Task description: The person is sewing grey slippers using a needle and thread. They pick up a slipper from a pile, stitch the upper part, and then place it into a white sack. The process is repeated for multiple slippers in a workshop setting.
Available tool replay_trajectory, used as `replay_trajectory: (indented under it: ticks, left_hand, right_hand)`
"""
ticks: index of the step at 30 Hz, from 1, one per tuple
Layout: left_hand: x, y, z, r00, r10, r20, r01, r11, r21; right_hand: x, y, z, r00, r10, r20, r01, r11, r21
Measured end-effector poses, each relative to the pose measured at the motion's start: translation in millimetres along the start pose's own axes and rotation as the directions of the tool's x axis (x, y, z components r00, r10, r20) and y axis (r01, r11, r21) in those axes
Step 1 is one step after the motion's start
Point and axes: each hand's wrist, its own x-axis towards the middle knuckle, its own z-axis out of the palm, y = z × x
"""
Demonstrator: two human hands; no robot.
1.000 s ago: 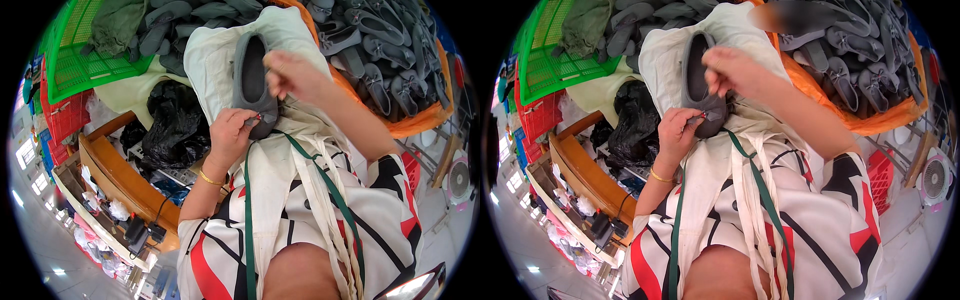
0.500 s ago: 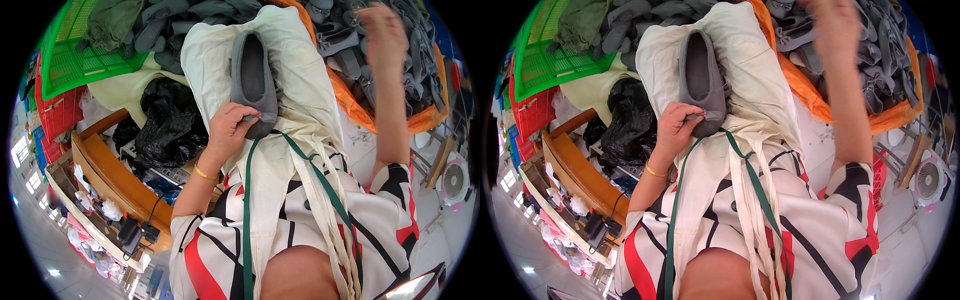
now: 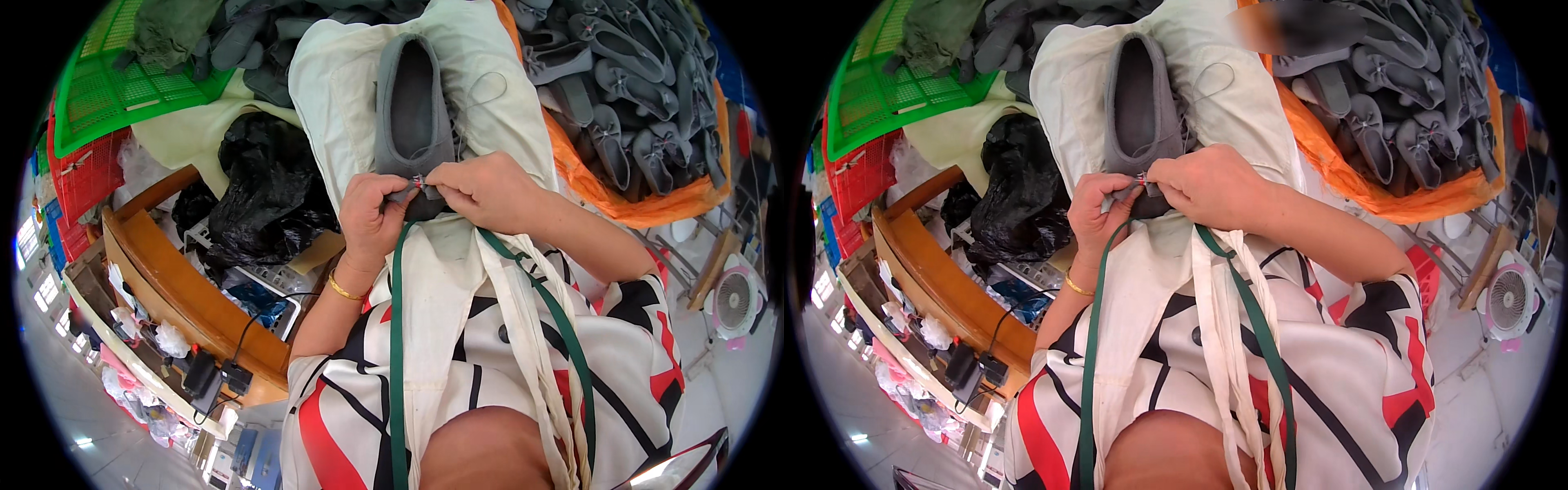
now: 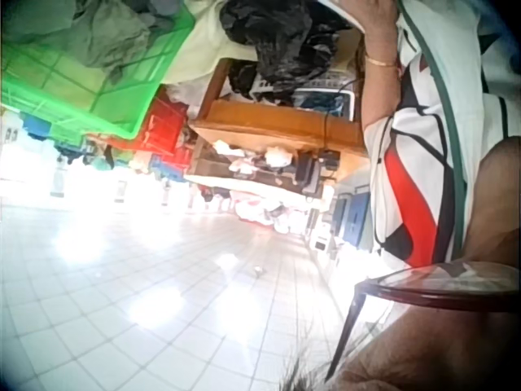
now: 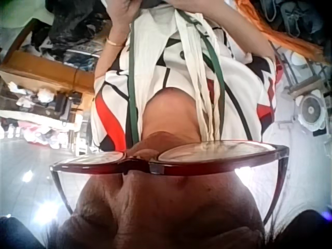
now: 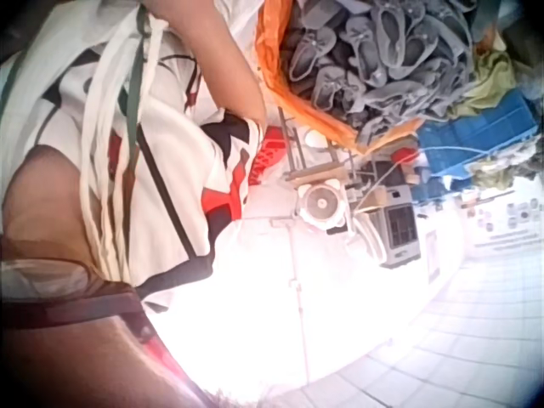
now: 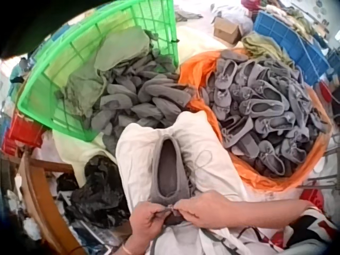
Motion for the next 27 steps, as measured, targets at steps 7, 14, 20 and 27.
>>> replay_trajectory:
  ticks: [7, 14, 20, 27]
  left_hand:
    - [-1.1, -3.3, 2.8, 0.999, 0.012, -0.035, -0.012, 1.000, -0.021]
    - [-1.1, -3.3, 2.5, 0.998, 0.035, -0.043, -0.036, 0.999, -0.014]
    - [-1.3, -5.6, 2.0, 0.997, 0.074, -0.038, -0.074, 0.997, 0.003]
    - [-2.0, -4.5, 1.2, 0.998, 0.038, -0.046, -0.038, 0.999, -0.001]
  right_hand:
    - [-0.1, -3.4, -2.5, 1.000, -0.006, 0.029, 0.007, 0.998, -0.057]
    - [1.1, -4.1, -3.8, 0.999, -0.003, 0.047, 0.007, 0.997, -0.071]
    - [3.2, -2.2, -0.5, 0.999, -0.020, 0.038, 0.023, 0.997, -0.080]
    - [-0.2, -5.4, 14.7, 0.996, 0.063, 0.069, -0.047, 0.978, -0.205]
